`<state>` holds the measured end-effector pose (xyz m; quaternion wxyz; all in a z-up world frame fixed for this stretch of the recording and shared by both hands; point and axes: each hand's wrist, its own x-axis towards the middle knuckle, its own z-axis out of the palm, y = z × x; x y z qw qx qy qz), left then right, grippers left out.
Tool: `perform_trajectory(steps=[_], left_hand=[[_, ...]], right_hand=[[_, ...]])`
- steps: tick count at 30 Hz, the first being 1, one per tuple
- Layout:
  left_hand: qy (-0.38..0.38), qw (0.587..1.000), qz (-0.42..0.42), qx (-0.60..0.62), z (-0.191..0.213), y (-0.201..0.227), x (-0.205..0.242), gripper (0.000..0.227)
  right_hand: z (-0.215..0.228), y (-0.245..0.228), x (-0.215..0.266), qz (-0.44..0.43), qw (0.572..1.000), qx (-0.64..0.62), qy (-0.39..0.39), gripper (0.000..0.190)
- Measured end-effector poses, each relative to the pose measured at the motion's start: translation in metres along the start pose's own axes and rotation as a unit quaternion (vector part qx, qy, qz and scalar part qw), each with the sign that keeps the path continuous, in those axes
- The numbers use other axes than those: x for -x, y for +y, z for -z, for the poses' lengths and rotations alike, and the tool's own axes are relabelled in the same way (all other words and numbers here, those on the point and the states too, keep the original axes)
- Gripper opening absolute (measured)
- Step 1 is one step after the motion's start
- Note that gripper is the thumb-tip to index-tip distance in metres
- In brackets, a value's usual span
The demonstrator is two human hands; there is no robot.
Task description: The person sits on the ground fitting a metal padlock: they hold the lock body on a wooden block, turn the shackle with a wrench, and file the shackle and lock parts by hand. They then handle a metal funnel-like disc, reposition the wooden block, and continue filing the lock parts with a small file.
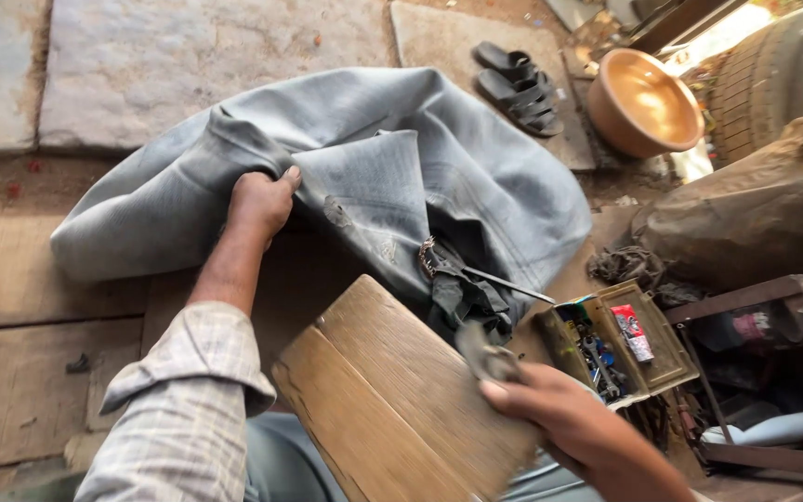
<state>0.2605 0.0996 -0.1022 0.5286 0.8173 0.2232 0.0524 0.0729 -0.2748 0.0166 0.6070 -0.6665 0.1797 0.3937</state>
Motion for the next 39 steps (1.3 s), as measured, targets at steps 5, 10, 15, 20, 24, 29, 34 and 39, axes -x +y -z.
perform_trajectory(steps=[5, 10, 15, 20, 24, 29, 34, 39], left_hand=[[-0.027, 0.99, 0.099, 0.094, -0.005, -0.017, 0.028, 0.048], [0.024, 0.954, 0.079, 0.288, -0.015, -0.069, 0.077, 0.036], [0.116, 0.89, 0.205, 0.39, -0.032, -0.15, 0.135, 0.035], [0.077, 0.881, 0.315, 0.346, -0.035, -0.159, 0.142, 0.052], [0.013, 0.881, 0.396, 0.259, -0.041, -0.159, 0.141, 0.066], [0.009, 0.879, 0.427, 0.213, -0.039, -0.135, 0.145, 0.07], [-0.008, 0.877, 0.431, 0.213, -0.041, -0.124, 0.15, 0.076], [-0.047, 0.91, 0.39, 0.133, -0.038, -0.112, 0.163, 0.087]], right_hand=[[0.094, 0.04, 0.054, 0.03, 0.997, -0.049, 0.053, 0.053], [0.133, 0.021, 0.077, 0.178, 0.955, -0.044, 0.235, 0.047], [0.111, -0.046, 0.002, 0.424, 0.848, -0.239, 0.211, 0.038], [0.216, -0.035, -0.178, 0.462, 0.804, -0.361, 0.099, 0.031], [0.235, 0.002, -0.287, 0.397, 0.824, -0.369, 0.166, 0.036], [0.263, 0.039, -0.332, 0.331, 0.849, -0.365, 0.189, 0.041], [0.278, 0.054, -0.335, 0.306, 0.88, -0.24, 0.273, 0.049], [0.229, 0.047, -0.269, 0.24, 0.809, 0.107, 0.525, 0.052]])
